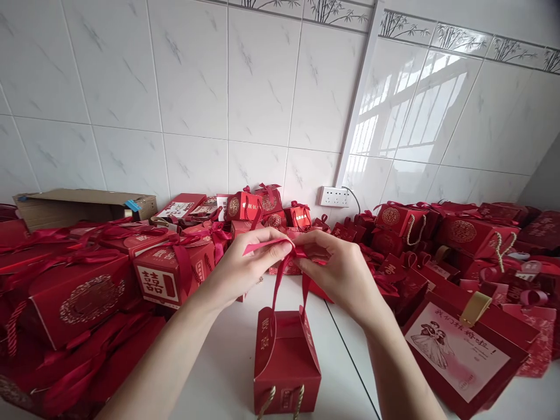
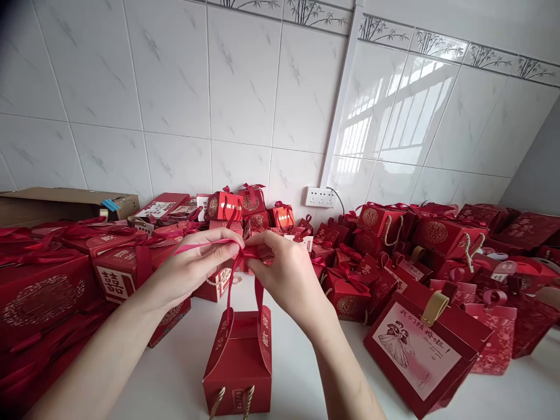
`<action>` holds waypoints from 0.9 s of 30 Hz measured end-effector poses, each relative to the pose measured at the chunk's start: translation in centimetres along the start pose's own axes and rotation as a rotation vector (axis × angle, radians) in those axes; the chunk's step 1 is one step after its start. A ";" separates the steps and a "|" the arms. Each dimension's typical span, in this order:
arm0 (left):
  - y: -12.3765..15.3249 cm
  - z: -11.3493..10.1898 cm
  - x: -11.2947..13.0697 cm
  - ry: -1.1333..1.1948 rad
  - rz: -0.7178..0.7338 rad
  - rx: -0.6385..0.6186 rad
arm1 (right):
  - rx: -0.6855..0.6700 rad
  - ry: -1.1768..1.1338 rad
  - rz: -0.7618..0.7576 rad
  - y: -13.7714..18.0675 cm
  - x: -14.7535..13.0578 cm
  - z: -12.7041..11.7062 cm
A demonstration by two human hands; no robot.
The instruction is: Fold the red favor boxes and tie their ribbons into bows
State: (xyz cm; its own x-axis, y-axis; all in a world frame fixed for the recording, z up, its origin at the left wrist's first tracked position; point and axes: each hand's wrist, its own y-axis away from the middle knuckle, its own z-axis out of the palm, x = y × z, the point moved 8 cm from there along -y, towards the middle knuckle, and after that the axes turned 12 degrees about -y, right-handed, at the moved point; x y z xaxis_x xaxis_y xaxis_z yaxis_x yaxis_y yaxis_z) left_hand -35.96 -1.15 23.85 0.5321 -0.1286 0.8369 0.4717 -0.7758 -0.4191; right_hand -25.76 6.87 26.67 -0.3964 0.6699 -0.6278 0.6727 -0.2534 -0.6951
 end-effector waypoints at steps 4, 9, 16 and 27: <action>-0.1 -0.7 0.0 0.067 0.022 0.048 | -0.073 -0.125 0.012 0.4 -0.4 0.1; -0.2 0.3 0.3 0.170 0.032 0.030 | 0.102 -0.026 -0.095 0.5 -1.1 -1.2; -0.2 2.0 0.7 0.277 0.113 0.075 | 0.340 0.071 -0.234 0.9 -1.7 -2.0; 0.0 3.0 1.4 0.358 0.197 0.013 | 0.394 -0.093 -0.204 1.1 -1.6 -2.7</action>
State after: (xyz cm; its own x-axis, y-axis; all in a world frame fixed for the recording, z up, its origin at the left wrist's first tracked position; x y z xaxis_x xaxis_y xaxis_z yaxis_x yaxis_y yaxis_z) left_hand -33.12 0.52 23.98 0.3356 -0.4827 0.8090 0.3955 -0.7072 -0.5860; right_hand -22.72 7.43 27.88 -0.5630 0.6727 -0.4801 0.2928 -0.3809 -0.8770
